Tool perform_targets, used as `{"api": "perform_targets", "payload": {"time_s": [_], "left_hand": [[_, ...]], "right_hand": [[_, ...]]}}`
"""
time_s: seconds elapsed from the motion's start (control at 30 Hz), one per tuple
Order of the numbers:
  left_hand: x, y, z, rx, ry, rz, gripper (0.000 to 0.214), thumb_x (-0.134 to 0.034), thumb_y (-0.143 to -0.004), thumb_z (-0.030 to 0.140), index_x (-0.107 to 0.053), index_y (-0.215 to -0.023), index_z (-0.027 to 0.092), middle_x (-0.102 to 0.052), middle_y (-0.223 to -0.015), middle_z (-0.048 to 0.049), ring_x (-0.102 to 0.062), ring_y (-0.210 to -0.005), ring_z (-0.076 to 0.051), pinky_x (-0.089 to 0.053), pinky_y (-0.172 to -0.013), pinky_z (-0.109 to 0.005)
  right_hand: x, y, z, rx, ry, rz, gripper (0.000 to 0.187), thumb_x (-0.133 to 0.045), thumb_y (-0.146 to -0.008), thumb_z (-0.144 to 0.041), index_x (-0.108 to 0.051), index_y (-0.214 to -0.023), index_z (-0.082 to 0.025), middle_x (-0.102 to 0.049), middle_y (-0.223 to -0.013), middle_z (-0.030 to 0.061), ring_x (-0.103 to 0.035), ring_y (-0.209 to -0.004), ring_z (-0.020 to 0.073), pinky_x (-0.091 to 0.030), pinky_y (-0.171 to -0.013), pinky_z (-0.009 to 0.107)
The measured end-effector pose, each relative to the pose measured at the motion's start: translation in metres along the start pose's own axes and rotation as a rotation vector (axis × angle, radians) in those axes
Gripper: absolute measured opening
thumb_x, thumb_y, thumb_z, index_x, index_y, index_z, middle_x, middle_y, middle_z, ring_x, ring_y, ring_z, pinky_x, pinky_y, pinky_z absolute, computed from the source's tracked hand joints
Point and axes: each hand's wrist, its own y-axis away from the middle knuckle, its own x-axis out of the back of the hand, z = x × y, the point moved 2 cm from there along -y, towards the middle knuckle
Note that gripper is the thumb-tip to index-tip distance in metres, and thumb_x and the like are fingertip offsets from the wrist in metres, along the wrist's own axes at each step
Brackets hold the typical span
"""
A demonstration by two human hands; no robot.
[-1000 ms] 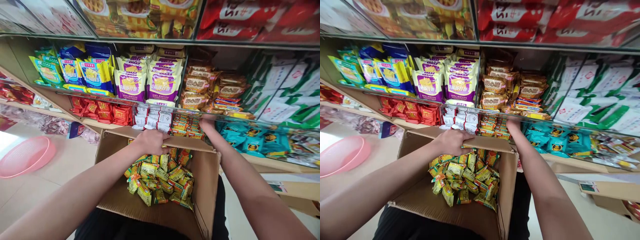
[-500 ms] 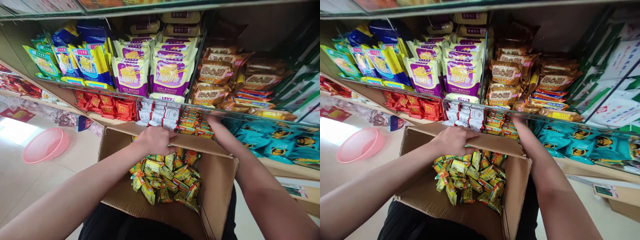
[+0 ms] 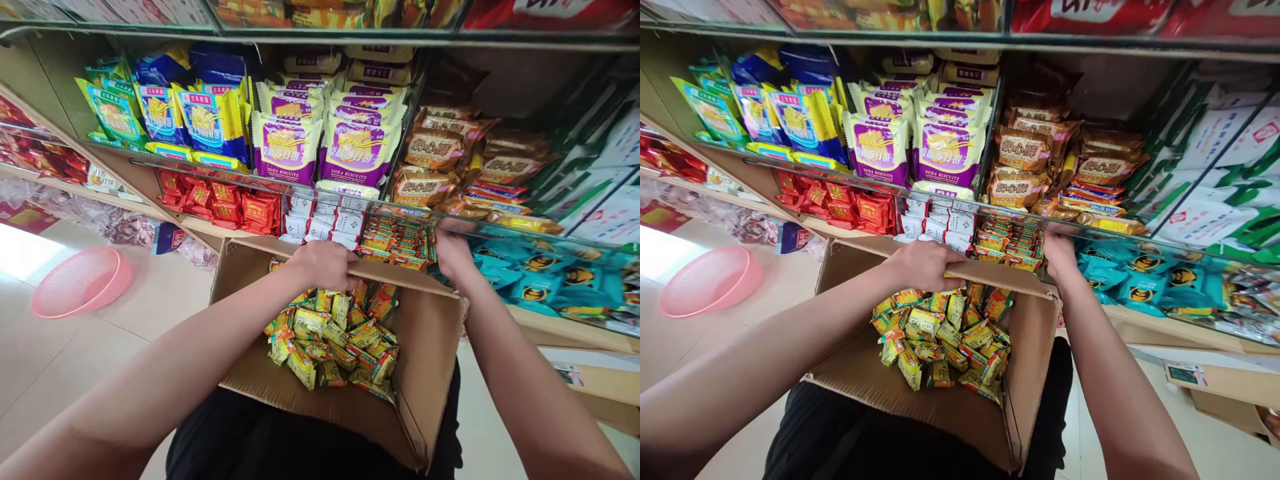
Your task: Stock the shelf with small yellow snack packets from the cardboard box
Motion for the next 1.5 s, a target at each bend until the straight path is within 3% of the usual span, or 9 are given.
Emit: {"api": "perform_targets", "payload": {"time_s": [0.13, 0.23, 0.33, 0.43, 0.6, 0.83, 1.13, 1.33, 1.5], "left_hand": [[0.000, 0.003, 0.003, -0.014, -0.010, -0.010, 0.050, -0.048, -0.066, 0.057, -0.061, -0.103, 0.026, -0.064, -0.096, -0.0063, -0.055, -0.088, -0.026, -0.042, -0.076, -0.039], [-0.001, 0.005, 0.005, -0.026, -0.035, -0.003, 0.054, -0.047, -0.065, 0.059, -0.060, -0.105, 0.024, -0.064, -0.098, -0.0076, -0.056, -0.088, -0.027, -0.043, -0.074, -0.039], [-0.004, 0.008, 0.005, -0.042, -0.068, 0.014, 0.055, -0.045, -0.066, 0.060, -0.060, -0.105, 0.024, -0.064, -0.098, -0.0080, -0.056, -0.088, -0.027, -0.043, -0.074, -0.039], [-0.008, 0.012, 0.003, -0.055, -0.108, 0.036, 0.054, -0.045, -0.067, 0.060, -0.059, -0.105, 0.024, -0.064, -0.097, -0.0077, -0.057, -0.086, -0.026, -0.044, -0.073, -0.038], [-0.007, 0.018, -0.002, -0.097, -0.131, 0.134, 0.051, -0.048, -0.069, 0.054, -0.055, -0.109, 0.024, -0.064, -0.097, -0.0064, -0.058, -0.088, -0.024, -0.045, -0.075, -0.037], [-0.040, 0.087, 0.012, -0.450, 0.237, 0.621, 0.036, -0.041, -0.080, 0.021, -0.048, -0.115, 0.024, -0.052, -0.120, -0.0055, -0.042, -0.114, -0.019, -0.034, -0.097, -0.042], [-0.093, 0.111, 0.039, 0.147, 1.384, 0.517, 0.031, -0.047, -0.077, 0.049, -0.050, -0.077, 0.018, -0.052, -0.065, 0.0018, -0.051, -0.059, -0.010, -0.047, -0.054, -0.022], [-0.076, 0.113, 0.052, 0.181, 1.511, 0.571, 0.034, -0.044, -0.078, 0.051, -0.045, -0.070, 0.018, -0.049, -0.065, 0.0022, -0.049, -0.059, -0.009, -0.046, -0.048, -0.019], [-0.080, 0.113, 0.052, 0.222, 1.428, 0.666, 0.036, -0.040, -0.079, 0.052, -0.045, -0.066, 0.019, -0.045, -0.059, 0.0031, -0.047, -0.053, -0.010, -0.042, -0.041, -0.019]], "right_hand": [[0.044, 0.109, -0.004, -0.221, -0.331, 0.023, 0.043, -0.036, -0.081, -0.051, -0.056, -0.099, -0.017, -0.061, -0.099, 0.0102, -0.059, -0.091, 0.0203, -0.046, -0.078, 0.037], [0.070, 0.197, -0.021, 0.129, -0.105, 0.350, 0.025, -0.044, -0.082, -0.035, -0.057, -0.099, -0.023, -0.057, -0.108, 0.0062, -0.053, -0.102, 0.0202, -0.039, -0.090, 0.041], [0.042, 0.250, -0.032, 0.455, 0.102, 0.031, 0.017, -0.049, -0.078, -0.023, -0.059, -0.092, -0.026, -0.062, -0.095, 0.0041, -0.055, -0.096, 0.0211, -0.041, -0.087, 0.041], [-0.019, 0.251, -0.020, 0.291, 0.410, -0.360, 0.033, -0.044, -0.079, -0.019, -0.053, -0.111, -0.018, -0.051, -0.119, 0.0108, -0.046, -0.111, 0.0236, -0.038, -0.091, 0.040], [-0.073, 0.214, -0.002, -0.117, 0.812, -0.470, 0.052, -0.039, -0.075, -0.005, -0.038, -0.127, -0.008, -0.051, -0.117, 0.0210, -0.049, -0.106, 0.0293, -0.040, -0.080, 0.040], [-0.035, 0.231, -0.025, 0.082, 0.592, -0.402, 0.019, -0.050, -0.077, -0.021, -0.060, -0.093, -0.016, -0.061, -0.098, 0.0096, -0.053, -0.096, 0.0227, -0.039, -0.082, 0.032], [-0.008, 0.251, -0.092, -0.125, -0.502, -0.220, 0.036, -0.057, -0.071, -0.046, -0.052, -0.092, -0.018, -0.061, -0.080, 0.0032, -0.057, -0.070, 0.0158, -0.046, -0.063, 0.027], [-0.026, 0.255, -0.086, -0.170, -0.612, 0.002, 0.036, -0.041, -0.081, -0.048, -0.054, -0.090, -0.016, -0.061, -0.086, 0.0057, -0.057, -0.078, 0.0170, -0.045, -0.069, 0.028], [-0.020, 0.254, -0.083, -0.049, -0.225, 0.027, 0.037, -0.035, -0.084, -0.046, -0.055, -0.076, -0.017, -0.059, -0.071, 0.0045, -0.054, -0.065, 0.0156, -0.041, -0.059, 0.025]]}}
